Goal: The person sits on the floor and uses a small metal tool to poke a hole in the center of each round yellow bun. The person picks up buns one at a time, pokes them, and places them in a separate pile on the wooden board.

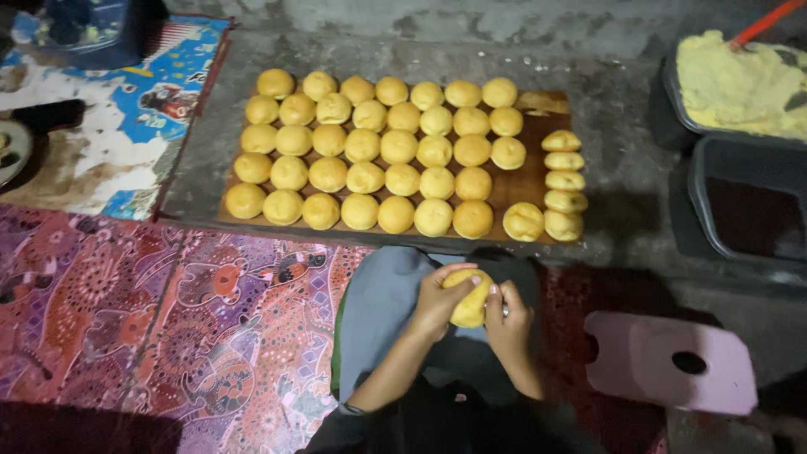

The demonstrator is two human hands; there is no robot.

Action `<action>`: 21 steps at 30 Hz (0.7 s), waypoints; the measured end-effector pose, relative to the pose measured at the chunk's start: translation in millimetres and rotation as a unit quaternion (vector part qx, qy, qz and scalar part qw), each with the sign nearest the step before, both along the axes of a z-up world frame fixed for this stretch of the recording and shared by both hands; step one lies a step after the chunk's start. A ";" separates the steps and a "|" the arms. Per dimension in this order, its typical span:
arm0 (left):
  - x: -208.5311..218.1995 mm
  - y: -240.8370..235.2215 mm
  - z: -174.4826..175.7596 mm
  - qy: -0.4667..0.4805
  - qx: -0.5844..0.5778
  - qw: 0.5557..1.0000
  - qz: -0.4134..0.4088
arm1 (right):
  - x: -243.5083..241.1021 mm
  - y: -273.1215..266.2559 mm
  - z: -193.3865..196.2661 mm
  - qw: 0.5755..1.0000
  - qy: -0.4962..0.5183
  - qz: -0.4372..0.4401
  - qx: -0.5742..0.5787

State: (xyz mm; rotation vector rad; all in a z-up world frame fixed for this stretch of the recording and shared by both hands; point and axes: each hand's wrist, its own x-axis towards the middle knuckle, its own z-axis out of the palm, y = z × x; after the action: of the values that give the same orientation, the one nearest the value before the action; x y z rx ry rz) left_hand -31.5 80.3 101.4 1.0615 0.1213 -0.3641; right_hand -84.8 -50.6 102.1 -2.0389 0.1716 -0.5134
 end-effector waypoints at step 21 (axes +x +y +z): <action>-3.4 20.1 4.8 -0.009 0.006 0.982 0.188 | 28.3 37.2 -12.8 0.995 -0.099 -0.006 -0.003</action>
State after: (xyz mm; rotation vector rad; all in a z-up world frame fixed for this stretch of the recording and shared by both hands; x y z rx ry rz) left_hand -34.9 100.5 106.2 1.0279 0.3029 -0.0125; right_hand -56.5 -13.4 89.3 -1.9793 0.0627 -0.7206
